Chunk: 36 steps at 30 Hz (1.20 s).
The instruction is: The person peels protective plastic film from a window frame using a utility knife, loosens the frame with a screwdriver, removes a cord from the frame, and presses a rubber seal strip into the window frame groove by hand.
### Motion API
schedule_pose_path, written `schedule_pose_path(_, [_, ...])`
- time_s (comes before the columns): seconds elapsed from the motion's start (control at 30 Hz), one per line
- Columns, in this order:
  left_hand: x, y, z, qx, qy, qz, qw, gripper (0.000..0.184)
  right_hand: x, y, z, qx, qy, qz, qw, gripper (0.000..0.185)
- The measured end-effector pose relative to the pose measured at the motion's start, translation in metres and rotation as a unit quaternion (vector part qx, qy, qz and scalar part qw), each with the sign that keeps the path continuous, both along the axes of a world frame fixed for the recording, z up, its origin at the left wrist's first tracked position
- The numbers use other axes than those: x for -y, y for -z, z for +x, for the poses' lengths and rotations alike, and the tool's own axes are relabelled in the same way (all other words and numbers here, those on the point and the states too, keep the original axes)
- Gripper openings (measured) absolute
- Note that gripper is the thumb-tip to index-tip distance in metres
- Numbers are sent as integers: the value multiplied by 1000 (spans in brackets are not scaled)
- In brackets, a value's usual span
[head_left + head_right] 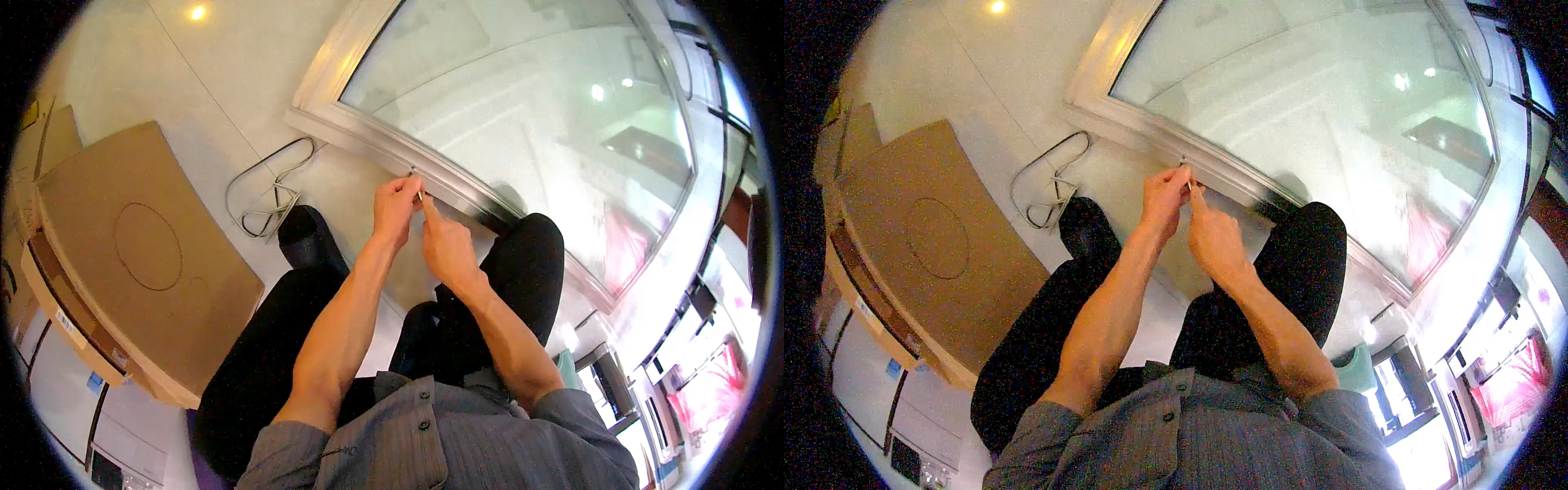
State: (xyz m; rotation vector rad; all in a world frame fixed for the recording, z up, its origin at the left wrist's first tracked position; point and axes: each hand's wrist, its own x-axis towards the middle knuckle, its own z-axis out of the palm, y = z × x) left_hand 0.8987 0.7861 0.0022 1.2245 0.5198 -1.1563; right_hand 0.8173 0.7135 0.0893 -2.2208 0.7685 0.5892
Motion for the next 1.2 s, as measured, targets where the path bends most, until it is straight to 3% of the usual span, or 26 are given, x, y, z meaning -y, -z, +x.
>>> schedule_pose_path(0.67, [1, 6, 5, 8, 19, -5, 1000, 19, -1, 1, 2, 23, 44, 42, 998, 55])
schedule_pose_path(0.73, [0, 4, 6, -8, 8, -19, 1000, 18, -1, -3, 4, 4, 60, 41, 997, 45])
schedule_pose_path(1.2, [1, 2, 5, -2, 15, -5, 1000, 24, -15, 12, -2, 52, 131, 52, 989, 48])
